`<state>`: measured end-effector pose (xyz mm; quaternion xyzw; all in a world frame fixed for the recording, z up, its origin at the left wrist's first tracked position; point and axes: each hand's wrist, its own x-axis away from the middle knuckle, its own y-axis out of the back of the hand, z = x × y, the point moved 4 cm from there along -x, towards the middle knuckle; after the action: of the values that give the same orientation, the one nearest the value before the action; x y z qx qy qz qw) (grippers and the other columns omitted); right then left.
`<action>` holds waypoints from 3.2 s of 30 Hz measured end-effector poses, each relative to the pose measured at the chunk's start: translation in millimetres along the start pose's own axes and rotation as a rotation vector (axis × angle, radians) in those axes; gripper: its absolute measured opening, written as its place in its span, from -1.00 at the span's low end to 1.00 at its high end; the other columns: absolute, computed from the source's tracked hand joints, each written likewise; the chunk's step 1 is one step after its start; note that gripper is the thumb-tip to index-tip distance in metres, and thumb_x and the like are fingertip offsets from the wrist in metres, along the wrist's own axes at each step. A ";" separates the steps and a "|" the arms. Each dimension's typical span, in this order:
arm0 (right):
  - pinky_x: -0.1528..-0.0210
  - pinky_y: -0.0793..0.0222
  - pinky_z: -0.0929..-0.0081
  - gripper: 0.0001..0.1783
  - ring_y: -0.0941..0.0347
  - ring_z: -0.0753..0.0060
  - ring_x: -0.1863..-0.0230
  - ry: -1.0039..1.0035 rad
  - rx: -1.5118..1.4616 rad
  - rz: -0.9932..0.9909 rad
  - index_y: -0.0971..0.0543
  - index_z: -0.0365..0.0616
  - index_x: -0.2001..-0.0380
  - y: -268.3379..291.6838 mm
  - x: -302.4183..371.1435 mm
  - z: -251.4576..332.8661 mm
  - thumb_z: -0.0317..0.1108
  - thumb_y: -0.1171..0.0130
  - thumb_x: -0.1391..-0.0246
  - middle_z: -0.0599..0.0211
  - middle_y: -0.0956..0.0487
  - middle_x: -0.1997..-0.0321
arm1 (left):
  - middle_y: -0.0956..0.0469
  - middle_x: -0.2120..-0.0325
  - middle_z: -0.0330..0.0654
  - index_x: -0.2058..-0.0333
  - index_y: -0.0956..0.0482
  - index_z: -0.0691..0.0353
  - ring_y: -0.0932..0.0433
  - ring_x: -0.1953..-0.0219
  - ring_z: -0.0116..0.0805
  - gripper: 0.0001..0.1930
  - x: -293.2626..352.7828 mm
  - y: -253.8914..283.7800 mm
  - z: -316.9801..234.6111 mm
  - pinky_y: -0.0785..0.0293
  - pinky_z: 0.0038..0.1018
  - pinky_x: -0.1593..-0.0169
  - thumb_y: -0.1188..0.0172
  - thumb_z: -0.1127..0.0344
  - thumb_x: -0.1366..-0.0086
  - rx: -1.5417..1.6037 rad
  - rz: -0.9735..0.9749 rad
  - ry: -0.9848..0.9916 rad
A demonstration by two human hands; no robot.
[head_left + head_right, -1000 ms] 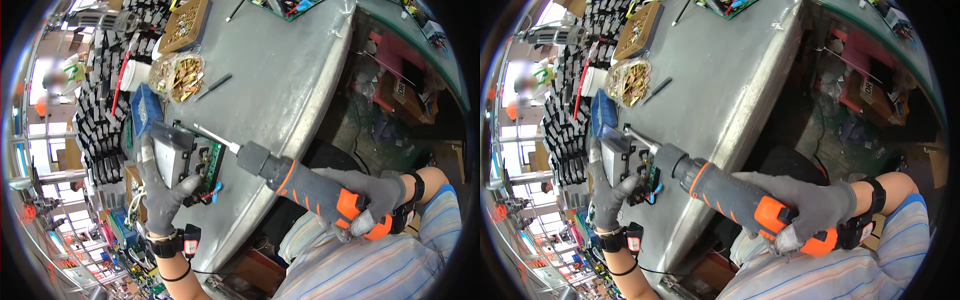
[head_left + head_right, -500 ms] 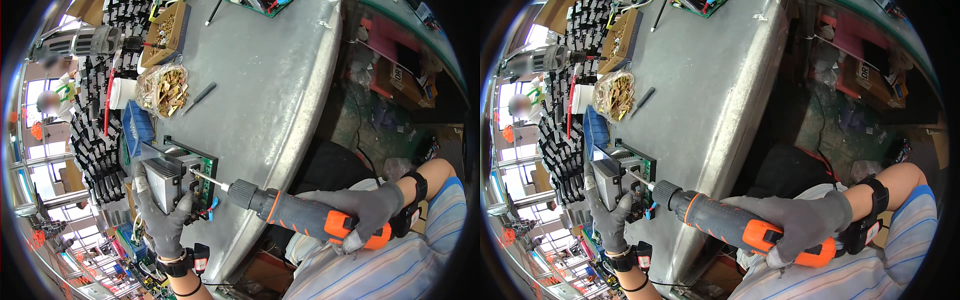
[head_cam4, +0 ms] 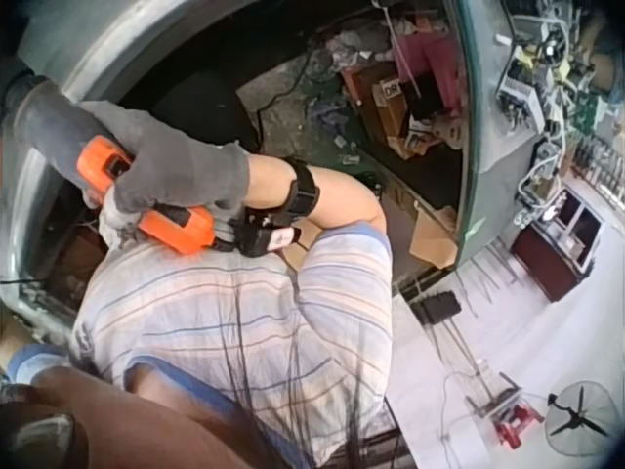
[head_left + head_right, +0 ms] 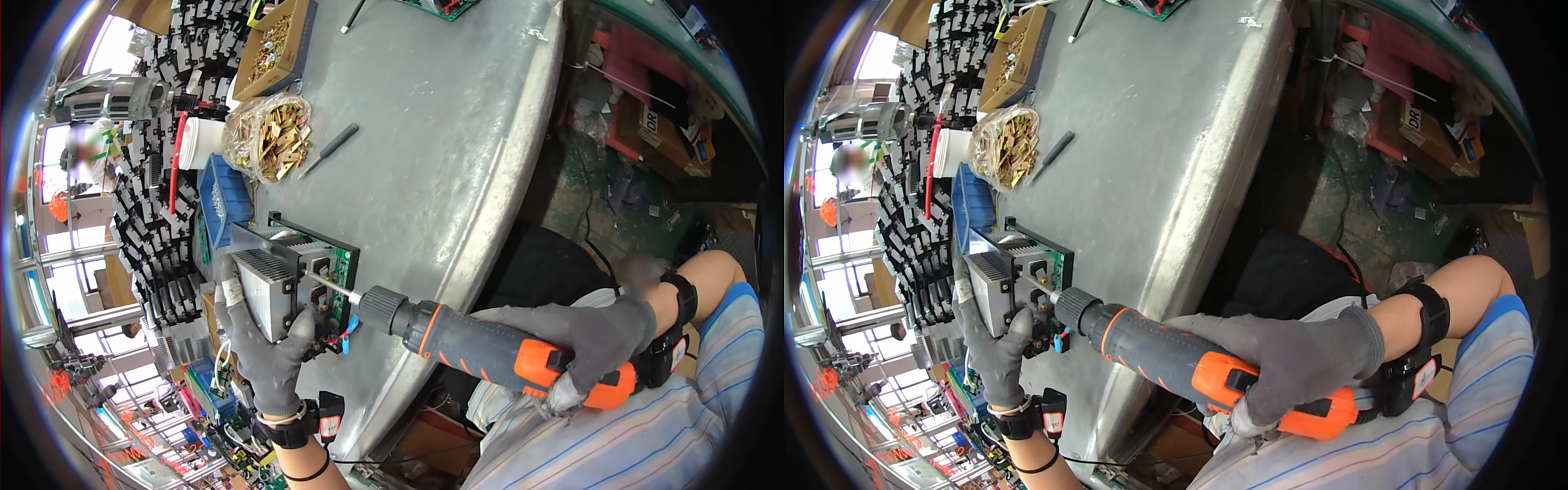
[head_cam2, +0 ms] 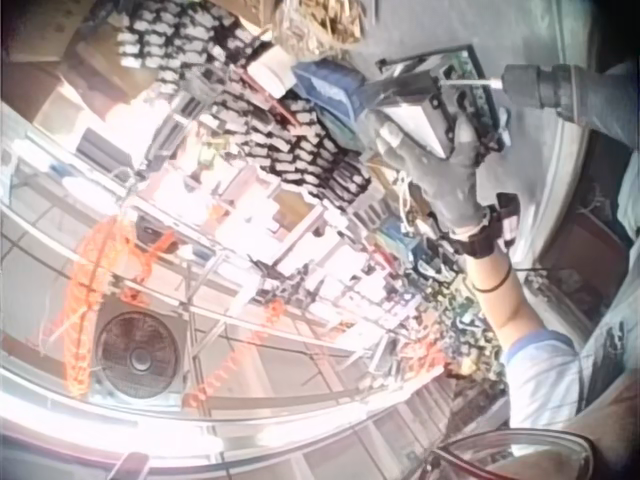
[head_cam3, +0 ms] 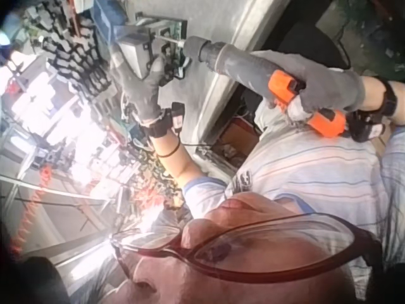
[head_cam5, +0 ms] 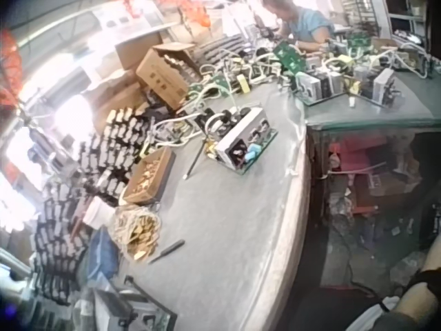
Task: The recorder is assembling electronic power supply units, installing PCB components, and fastening screws using a pneumatic screwdriver.
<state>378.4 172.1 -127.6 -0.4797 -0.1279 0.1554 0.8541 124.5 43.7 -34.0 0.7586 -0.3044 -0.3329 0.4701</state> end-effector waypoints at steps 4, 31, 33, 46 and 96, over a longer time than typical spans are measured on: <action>0.45 -0.44 0.53 0.00 -0.38 0.53 0.46 0.000 -0.037 -0.025 0.04 -0.16 -0.26 0.1 2.3 4.0 -0.47 -0.17 0.33 0.33 -0.35 0.35 | -0.17 -0.04 0.06 -0.25 -0.09 0.21 -0.30 -0.05 -0.08 0.02 -0.3 -0.9 2.4 -0.26 -0.30 -0.12 -0.38 0.13 0.23 0.019 -0.011 0.038; 0.21 -0.41 0.51 0.16 -0.39 0.50 0.25 -0.022 0.012 0.017 0.12 -0.25 -0.27 -2.7 4.4 3.7 -0.15 -0.36 0.31 0.30 -0.38 0.24 | -0.12 -0.09 0.09 -0.24 -0.09 0.26 -0.26 -0.10 -0.06 0.13 1.9 -4.0 11.5 -0.23 -0.26 -0.15 -0.41 -0.20 0.25 0.074 -0.015 0.067; 0.18 -0.39 0.50 0.17 -0.38 0.50 0.23 -0.038 0.035 -0.013 0.12 -0.25 -0.27 -1.4 3.9 1.7 -0.12 -0.36 0.31 0.30 -0.36 0.21 | -0.12 -0.08 0.08 -0.24 -0.08 0.25 -0.26 -0.10 -0.07 0.12 1.8 -4.3 10.8 -0.24 -0.27 -0.15 -0.41 -0.18 0.25 0.113 -0.014 0.072; 0.18 -0.39 0.49 0.10 -0.37 0.49 0.21 -0.035 0.048 -0.032 0.08 -0.24 -0.26 -5.3 3.3 9.4 -0.23 -0.30 0.34 0.28 -0.34 0.17 | -0.13 -0.06 0.05 -0.24 -0.06 0.28 -0.28 -0.07 -0.08 0.11 2.0 -3.8 10.3 -0.29 -0.26 -0.11 -0.42 -0.11 0.25 0.122 -0.019 0.055; 0.23 -0.50 0.33 0.06 -0.53 0.29 0.28 -0.315 0.165 0.000 0.15 -0.11 -0.28 -25.8 -20.7 8.6 -0.49 -0.29 0.21 0.09 -0.45 0.17 | -0.58 0.54 -0.30 0.30 -0.64 0.27 -0.49 0.51 -0.58 -0.82 137.8 63.9 156.7 -0.39 -0.67 0.41 -0.26 0.43 -0.06 0.175 -0.312 0.611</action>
<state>359.9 158.1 -102.5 -0.3778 -0.2468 0.2386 0.8599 72.7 -166.8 -58.4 0.8980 -0.0574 -0.1311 0.4161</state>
